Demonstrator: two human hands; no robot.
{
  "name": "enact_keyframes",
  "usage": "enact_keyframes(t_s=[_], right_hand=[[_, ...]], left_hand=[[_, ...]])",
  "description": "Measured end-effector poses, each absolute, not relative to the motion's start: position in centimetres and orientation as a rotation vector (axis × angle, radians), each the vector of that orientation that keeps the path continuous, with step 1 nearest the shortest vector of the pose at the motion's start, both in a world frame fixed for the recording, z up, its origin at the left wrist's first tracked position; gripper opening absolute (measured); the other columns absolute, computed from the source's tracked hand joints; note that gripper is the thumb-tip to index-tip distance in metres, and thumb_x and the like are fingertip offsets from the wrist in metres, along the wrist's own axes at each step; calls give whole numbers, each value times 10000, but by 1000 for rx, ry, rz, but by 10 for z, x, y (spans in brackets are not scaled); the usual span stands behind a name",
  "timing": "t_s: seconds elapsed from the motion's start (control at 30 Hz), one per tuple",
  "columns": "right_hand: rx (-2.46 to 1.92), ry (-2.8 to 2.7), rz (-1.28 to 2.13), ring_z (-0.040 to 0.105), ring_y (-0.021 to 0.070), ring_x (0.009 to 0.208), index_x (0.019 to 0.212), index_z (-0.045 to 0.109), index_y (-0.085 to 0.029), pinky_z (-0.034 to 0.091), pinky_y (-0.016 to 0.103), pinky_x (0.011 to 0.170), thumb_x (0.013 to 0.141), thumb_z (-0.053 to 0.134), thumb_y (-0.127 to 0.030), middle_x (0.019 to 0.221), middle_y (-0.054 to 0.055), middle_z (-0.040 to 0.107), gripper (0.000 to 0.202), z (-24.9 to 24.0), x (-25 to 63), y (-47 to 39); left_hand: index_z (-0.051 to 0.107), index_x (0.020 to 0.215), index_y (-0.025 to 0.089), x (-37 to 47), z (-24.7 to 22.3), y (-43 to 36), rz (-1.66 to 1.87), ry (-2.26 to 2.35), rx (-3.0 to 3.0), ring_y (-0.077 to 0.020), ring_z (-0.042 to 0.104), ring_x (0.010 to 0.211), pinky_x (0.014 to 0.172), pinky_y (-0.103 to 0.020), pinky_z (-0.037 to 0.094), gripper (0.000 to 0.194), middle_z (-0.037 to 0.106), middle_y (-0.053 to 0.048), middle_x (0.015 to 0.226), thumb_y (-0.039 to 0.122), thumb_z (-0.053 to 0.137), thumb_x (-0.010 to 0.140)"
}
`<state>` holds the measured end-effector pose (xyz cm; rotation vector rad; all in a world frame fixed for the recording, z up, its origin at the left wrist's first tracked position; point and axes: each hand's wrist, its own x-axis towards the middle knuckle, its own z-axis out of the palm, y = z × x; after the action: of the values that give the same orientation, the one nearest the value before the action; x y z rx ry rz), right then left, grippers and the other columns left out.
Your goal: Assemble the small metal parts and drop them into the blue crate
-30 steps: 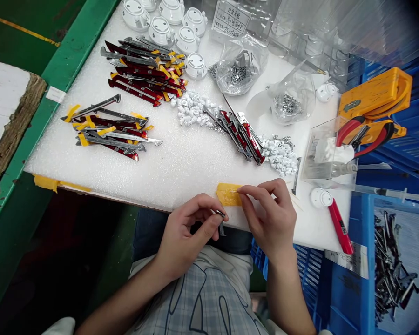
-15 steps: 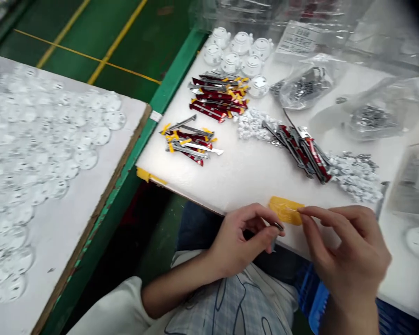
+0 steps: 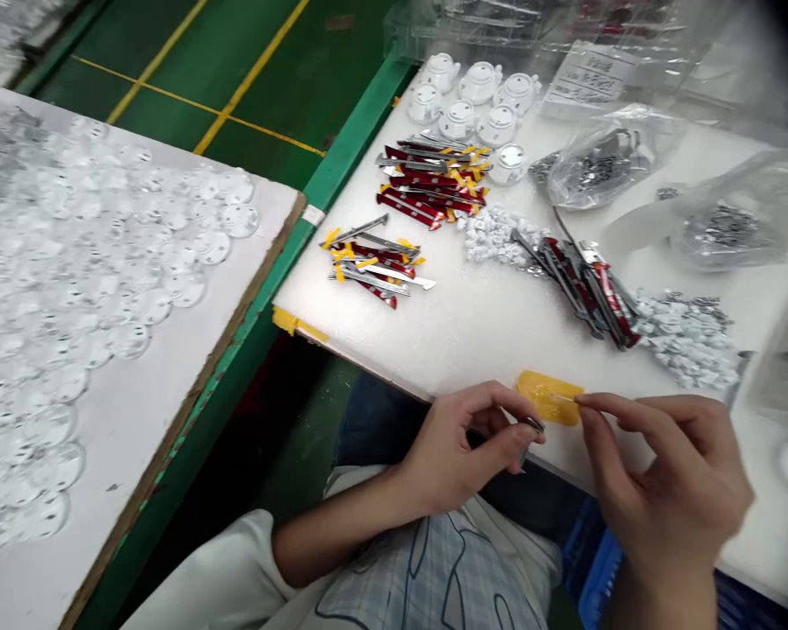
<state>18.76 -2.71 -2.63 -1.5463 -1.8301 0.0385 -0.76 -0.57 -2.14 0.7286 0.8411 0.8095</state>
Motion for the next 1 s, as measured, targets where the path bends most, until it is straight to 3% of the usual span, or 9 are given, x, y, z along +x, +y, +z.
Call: enact_keyframes(t_s=[0.23,0.37,0.83,1.0], right_hand=[[-1576,-1826,43,559,151,738,1063,721,-248,462,311,656,1016,697,-143,859,-13,543,118,-23,181,-22],[-1572,-1849,43,560,144,763,1079,698,-238,466,301,663,1027,676,-125,877,-13,536,127,-23,181,-21],[-1525,-1960,49,554,162,780,1094,678,-220,405,302,601,1015,664,-109,871,2,546,137,-23,182,-20],[-1550,-1915,36,566,167,789,1075,687,-236,447,321,667,1008,672,-108,880,1,552,145,-22,183,-20]], left_hand=[[712,870,173,-12,-18,-2,868,885,817,-66,610,545,564,-183,482,104,744,3,813,234,764,937],[738,876,185,-11,-20,-1,915,874,855,-48,634,553,574,-148,496,79,749,27,815,139,724,938],[752,871,196,-10,-18,0,939,868,867,-36,657,555,581,-118,522,128,757,44,801,84,709,915],[759,883,200,-10,-18,1,929,864,869,-36,661,560,591,-120,526,121,759,43,807,95,712,920]])
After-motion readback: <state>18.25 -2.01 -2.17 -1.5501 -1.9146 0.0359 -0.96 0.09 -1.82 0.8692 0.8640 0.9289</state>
